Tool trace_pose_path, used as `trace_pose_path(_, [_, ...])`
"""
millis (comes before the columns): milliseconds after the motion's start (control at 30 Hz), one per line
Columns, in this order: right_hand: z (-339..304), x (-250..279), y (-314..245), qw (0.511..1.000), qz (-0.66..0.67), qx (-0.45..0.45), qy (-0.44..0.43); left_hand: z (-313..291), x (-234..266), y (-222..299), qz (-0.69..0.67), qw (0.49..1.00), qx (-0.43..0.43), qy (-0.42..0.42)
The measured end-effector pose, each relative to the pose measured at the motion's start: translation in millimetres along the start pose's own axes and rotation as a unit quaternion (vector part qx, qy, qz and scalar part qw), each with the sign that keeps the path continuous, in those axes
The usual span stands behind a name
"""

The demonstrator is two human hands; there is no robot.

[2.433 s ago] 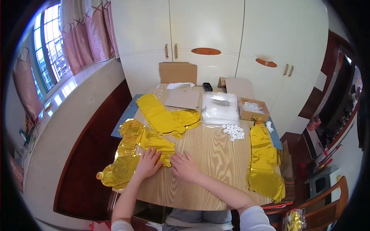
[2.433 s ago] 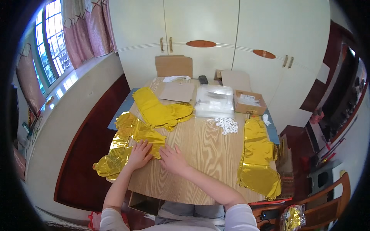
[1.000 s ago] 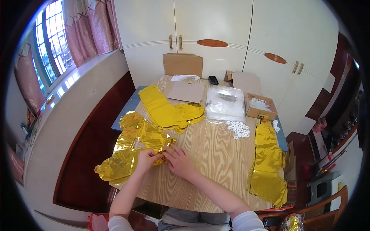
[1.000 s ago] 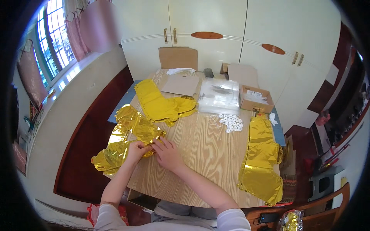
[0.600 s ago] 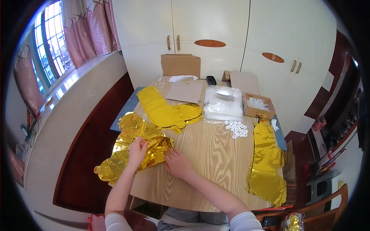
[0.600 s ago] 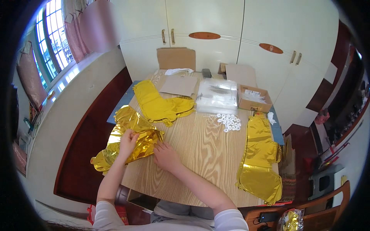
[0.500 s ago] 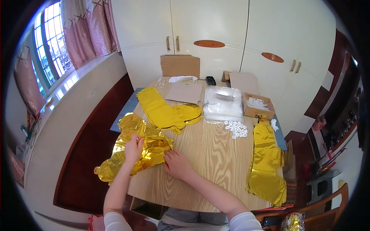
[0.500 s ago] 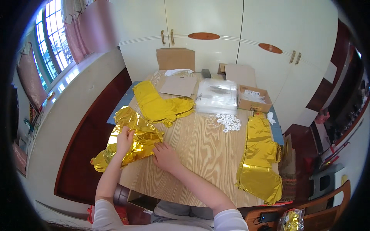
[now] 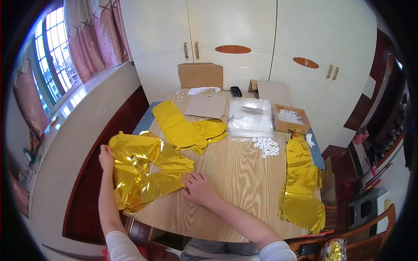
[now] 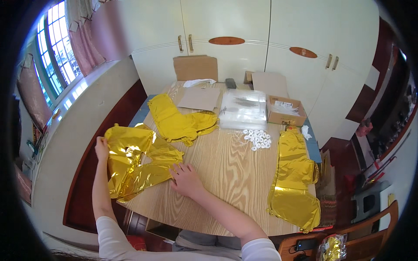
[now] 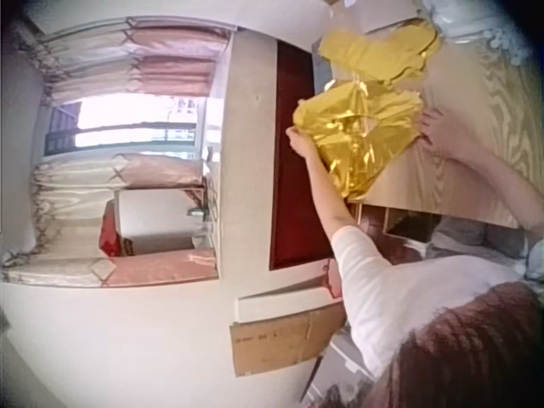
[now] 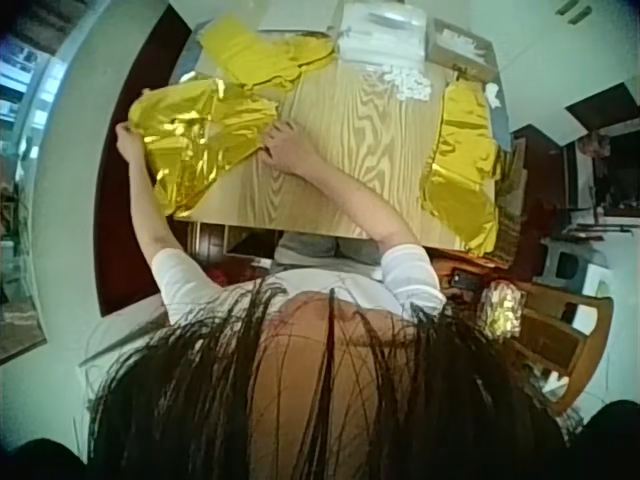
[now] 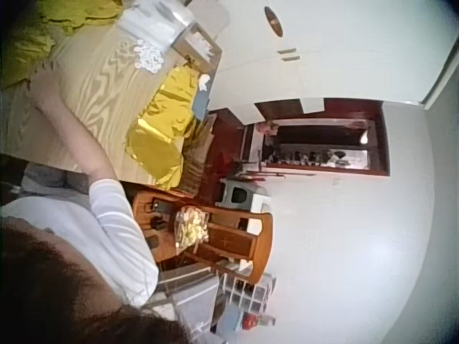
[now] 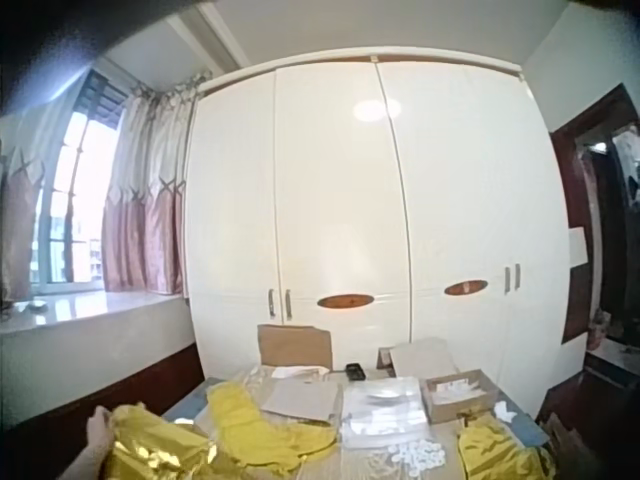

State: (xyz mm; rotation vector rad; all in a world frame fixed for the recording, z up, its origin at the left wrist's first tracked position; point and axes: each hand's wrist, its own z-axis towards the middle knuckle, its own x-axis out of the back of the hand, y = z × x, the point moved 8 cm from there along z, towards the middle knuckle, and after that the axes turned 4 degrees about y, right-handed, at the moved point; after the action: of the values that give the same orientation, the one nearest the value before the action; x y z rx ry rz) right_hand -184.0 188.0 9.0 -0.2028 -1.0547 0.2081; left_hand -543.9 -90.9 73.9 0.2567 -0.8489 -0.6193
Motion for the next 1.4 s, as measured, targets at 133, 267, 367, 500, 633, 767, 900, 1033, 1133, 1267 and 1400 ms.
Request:
trace_pose_path(133, [0.0, 0.0, 0.6, 1.000, 0.001, -0.004, -0.004, 44.6, 45.9, -61.7, 0.044, 0.995, 0.007, 0.084])
trace_pose_path(267, [-0.6, -2.1, 2.4, 1.000, -0.002, -0.011, -0.007, 85.1, 106.0, -89.6, 0.074, 0.985, 0.021, 0.152])
trace_pose_path(367, [-1.8, -2.1, 4.3, 1.000, -0.011, -0.016, -0.014, 106.9, 148.4, -84.6, 0.069, 0.984, 0.011, 0.164])
trace_pose_path(500, [-0.7, -0.1, 2.4, 0.999, -0.013, -0.018, -0.029, 131.2, 218.8, -75.2, 0.127, 0.970, 0.038, 0.203])
trace_pose_path(633, [-1.3, -2.4, 4.1, 0.999, -0.012, -0.022, -0.035, 151.7, 285.0, -48.4, 0.231, 0.942, 0.050, 0.240])
trace_pose_path(767, [-1.2, -0.6, 0.5, 0.999, -0.013, -0.023, -0.038, 172.5, 344.4, -19.5, 0.231, 0.922, -0.032, 0.308])
trace_pose_path(900, [-1.9, 0.3, 4.4, 0.999, -0.016, -0.027, -0.041, 180.4, 378.7, 25.1, 0.172, 0.925, -0.047, 0.335])
trace_pose_path(1033, [-1.2, -6.7, 1.1, 0.998, -0.019, -0.025, -0.057, 187.3, 425.3, 41.5, 0.177, 0.894, -0.112, 0.397])
trace_pose_path(1133, [-0.4, -7.6, 1.2, 0.998, -0.015, -0.024, -0.059, 179.1, 423.6, 61.4, 0.111, 0.920, -0.156, 0.341])
trace_pose_path(1267, [-0.5, -2.7, -0.1, 0.998, -0.003, -0.023, -0.051, 101.4, 393.5, 152.6, 0.047, 0.908, -0.313, 0.274])
trace_pose_path(1400, [-0.7, 25.0, 5.1, 0.994, 0.102, -0.043, -0.012, -27.3, 350.3, 258.9, 0.107, 0.865, -0.462, 0.162])
